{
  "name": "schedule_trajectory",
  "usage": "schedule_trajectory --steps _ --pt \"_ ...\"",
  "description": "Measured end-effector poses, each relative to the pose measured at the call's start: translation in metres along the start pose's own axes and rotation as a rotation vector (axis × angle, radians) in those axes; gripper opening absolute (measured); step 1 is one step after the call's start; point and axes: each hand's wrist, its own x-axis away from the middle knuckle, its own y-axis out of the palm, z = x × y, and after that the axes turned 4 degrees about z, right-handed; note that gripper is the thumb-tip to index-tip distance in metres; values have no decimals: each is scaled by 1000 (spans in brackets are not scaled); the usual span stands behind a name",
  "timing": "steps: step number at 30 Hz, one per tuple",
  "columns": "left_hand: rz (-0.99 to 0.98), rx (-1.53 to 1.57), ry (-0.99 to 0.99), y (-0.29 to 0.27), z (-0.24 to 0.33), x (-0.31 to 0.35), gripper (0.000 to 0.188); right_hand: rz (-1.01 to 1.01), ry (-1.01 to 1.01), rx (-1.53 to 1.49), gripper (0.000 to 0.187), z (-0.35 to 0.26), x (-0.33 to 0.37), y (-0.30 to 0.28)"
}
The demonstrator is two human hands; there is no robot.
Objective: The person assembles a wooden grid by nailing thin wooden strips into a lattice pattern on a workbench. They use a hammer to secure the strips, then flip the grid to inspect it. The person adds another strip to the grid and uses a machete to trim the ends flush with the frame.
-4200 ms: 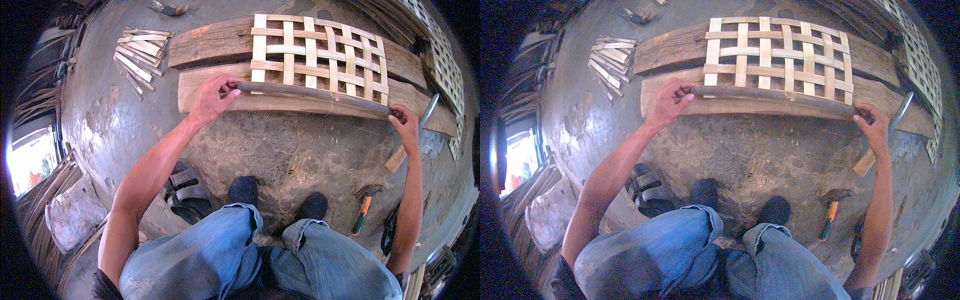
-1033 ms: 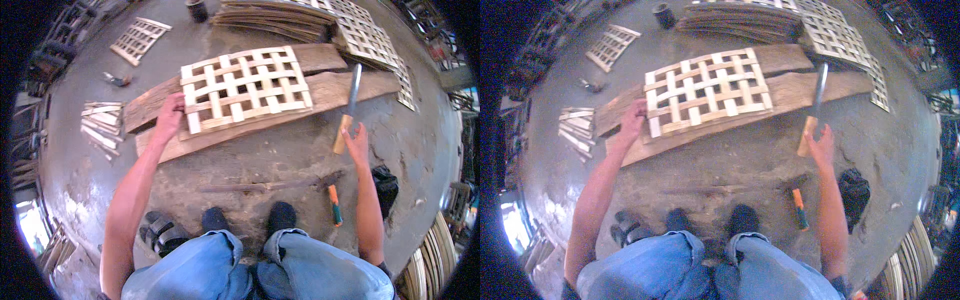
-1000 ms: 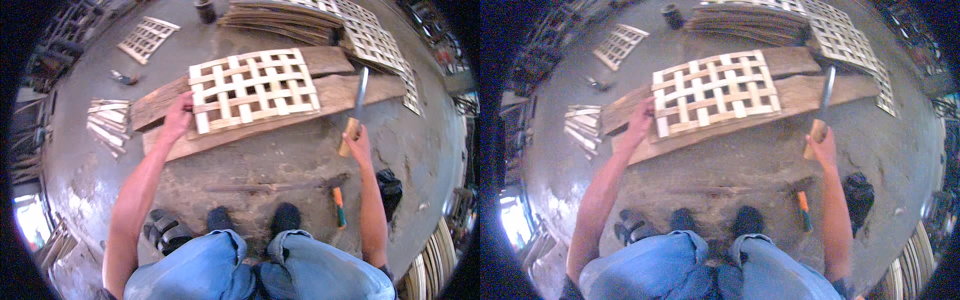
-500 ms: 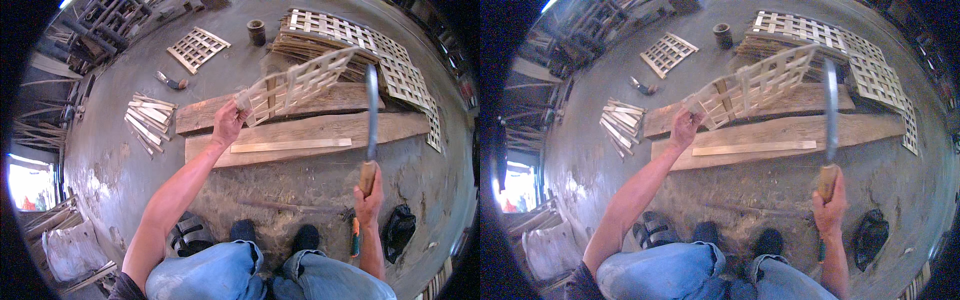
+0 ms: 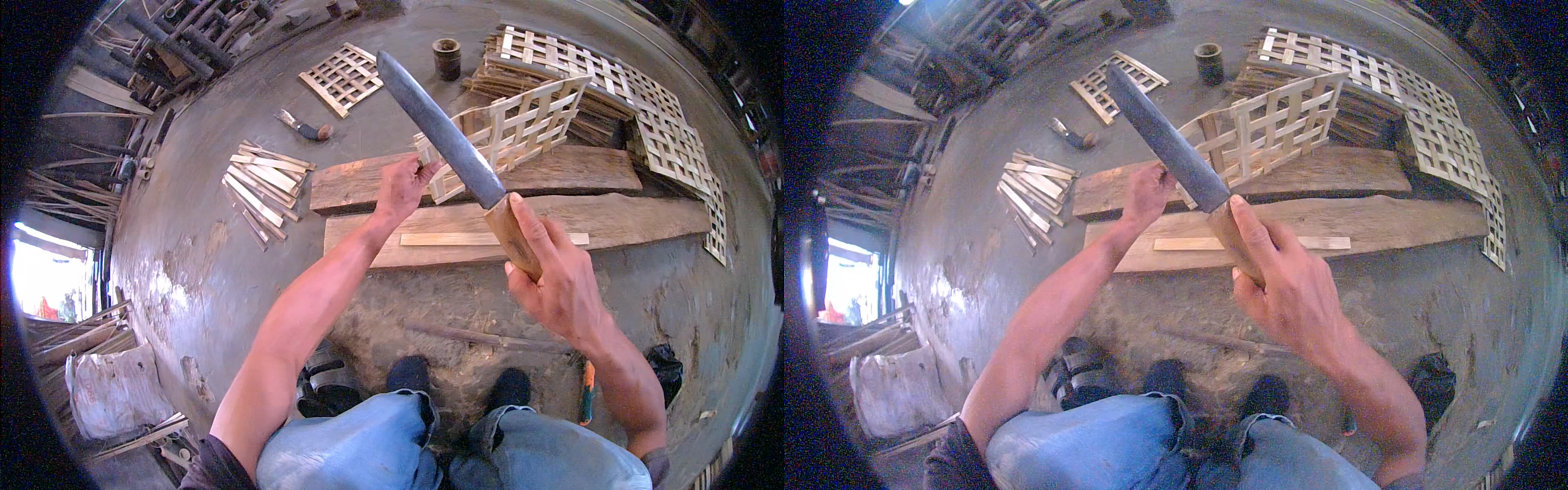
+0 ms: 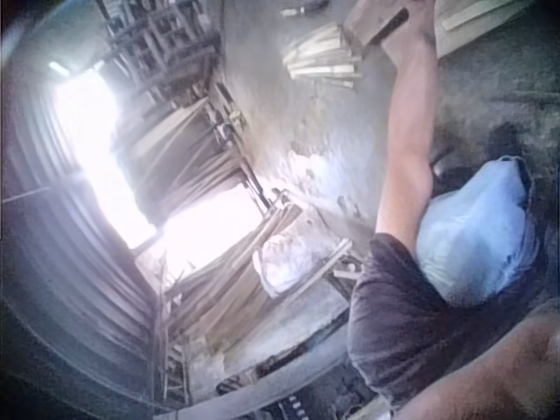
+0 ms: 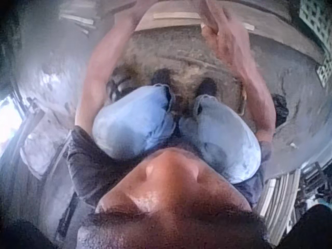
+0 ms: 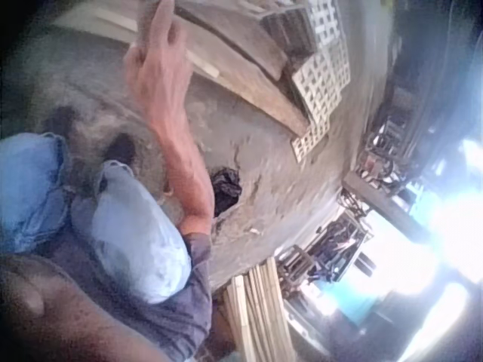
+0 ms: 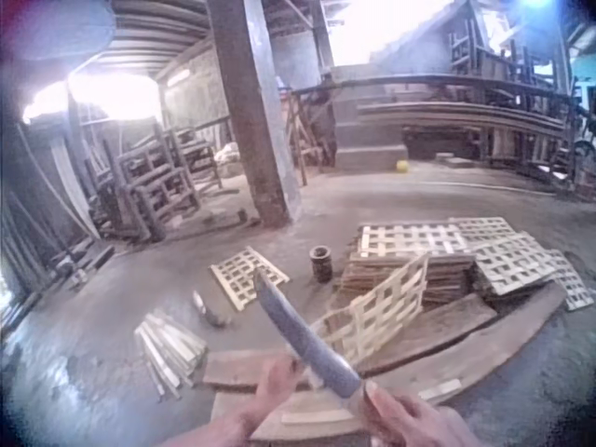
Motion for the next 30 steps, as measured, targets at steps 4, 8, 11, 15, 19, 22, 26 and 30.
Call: schedule_trajectory --steps 4,8,11,15,19,22,26,30 --pt "34 -16 57 -4 -8 4 39 -190 114 67 72 -14 -13 -16" --pt "26 42 57 4 6 1 36 -30 46 45 73 -16 -7 -22" --pt "-15 99 50 3 -6 5 33 -172 113 75 74 -18 -8 -31" --pt "3 112 73 4 14 2 32 -90 75 84 74 -15 -2 -34" --pt "50 169 225 5 17 -1 33 -162 98 97 73 -18 1 -38" --pt "-22 -49 123 0 27 -4 34 -38 50 51 72 -5 10 -22" --pt "-4 15 87 1 22 -2 37 -38 90 6 72 -4 7 -26" --pt "8 -18 100 -1 26 -2 39 -10 114 -6 72 3 9 -23"
